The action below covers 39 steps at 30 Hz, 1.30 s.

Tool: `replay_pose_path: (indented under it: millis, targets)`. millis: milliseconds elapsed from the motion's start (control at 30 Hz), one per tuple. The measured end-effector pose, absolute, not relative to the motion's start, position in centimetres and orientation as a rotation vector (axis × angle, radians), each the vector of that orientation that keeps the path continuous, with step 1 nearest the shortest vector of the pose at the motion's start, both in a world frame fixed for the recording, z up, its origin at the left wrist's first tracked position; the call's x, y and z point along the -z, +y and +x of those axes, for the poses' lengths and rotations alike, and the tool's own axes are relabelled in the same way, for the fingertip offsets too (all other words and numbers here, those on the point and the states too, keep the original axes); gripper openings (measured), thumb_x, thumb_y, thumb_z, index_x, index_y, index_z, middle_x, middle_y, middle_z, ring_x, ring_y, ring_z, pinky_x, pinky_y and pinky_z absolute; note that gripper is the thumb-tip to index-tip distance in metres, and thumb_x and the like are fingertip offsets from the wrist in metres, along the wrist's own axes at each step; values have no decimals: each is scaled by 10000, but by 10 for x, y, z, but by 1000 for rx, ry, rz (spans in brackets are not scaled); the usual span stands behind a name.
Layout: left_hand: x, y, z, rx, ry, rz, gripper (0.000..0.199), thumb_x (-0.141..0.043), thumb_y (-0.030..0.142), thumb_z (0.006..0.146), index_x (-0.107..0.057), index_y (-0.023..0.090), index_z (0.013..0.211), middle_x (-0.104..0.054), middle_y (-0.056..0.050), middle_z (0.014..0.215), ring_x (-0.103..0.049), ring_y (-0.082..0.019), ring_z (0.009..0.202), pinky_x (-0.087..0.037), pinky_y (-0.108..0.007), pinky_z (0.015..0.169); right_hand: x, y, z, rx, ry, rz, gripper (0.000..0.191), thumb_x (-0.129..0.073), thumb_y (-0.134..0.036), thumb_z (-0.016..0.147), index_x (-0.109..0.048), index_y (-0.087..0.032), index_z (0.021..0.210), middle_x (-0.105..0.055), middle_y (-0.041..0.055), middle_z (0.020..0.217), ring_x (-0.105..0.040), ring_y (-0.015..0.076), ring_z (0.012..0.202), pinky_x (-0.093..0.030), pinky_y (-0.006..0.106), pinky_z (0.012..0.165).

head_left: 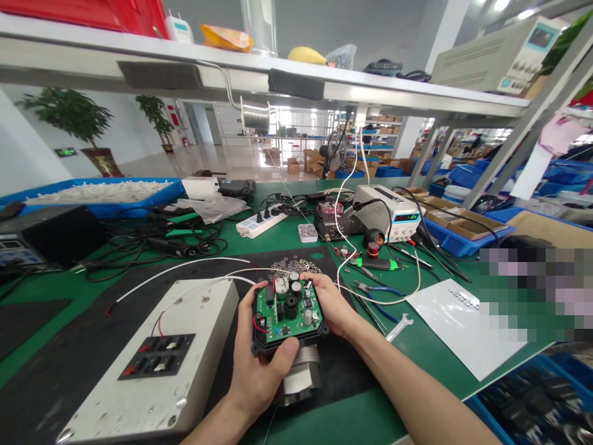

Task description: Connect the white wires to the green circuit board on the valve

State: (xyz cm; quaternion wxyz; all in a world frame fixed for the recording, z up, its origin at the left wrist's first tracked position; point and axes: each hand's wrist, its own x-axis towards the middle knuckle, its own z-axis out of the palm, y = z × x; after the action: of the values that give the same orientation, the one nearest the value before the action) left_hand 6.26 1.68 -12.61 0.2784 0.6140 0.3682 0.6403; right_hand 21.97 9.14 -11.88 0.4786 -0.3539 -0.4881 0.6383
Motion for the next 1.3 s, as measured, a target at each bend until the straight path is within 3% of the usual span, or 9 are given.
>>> replay_pose_path:
  millis: [133, 467, 800, 1067, 1300]
  targets:
    - [127, 17, 63, -1714, 999, 1630, 715, -776, 513, 875, -485, 231, 1464, -596, -98, 1401, -626, -276, 1228, -530, -355, 1038, 119, 91, 220, -1549, -1199, -866, 124, -700, -308, 728, -648, -196, 716, -561, -47, 594, -461, 112, 565, -376, 246, 601]
    - [127, 16, 62, -1726, 998, 1638, 700, -777, 498, 882, -490, 254, 1472, -610, -78, 1375, -642, -253, 1206, -548, -324, 1006, 119, 91, 220, -1573, -1216, -855, 250, -729, -393, 787, -608, -201, 683, -532, -54, 559, -451, 104, 526, -369, 240, 569]
    - [127, 18, 62, -1736, 1058, 1682, 687, -755, 504, 892, -496, 243, 1473, -609, -82, 1373, -638, -269, 1202, -556, -344, 986, 122, 94, 218, -1552, -1202, -848, 106, -642, -273, 725, -608, -199, 657, -545, -54, 552, -434, 93, 502, -314, 226, 525]
    - [130, 18, 59, -1729, 1044, 1689, 672, -752, 498, 897, -498, 280, 1480, -613, -60, 1356, -647, -254, 1180, -568, -316, 968, 119, 94, 218, -1558, -1191, -849, 162, -669, -312, 728, -590, -203, 636, -531, -54, 540, -429, 93, 505, -314, 221, 520]
    - [137, 21, 51, -1687, 1077, 1743, 708, -741, 489, 903, -462, 264, 1514, -583, -90, 1403, -620, -299, 1241, -564, -375, 1016, 122, 95, 217, -1556, -1181, -851, 105, -638, -265, 711, -592, -200, 644, -536, -57, 560, -430, 83, 492, -315, 214, 513]
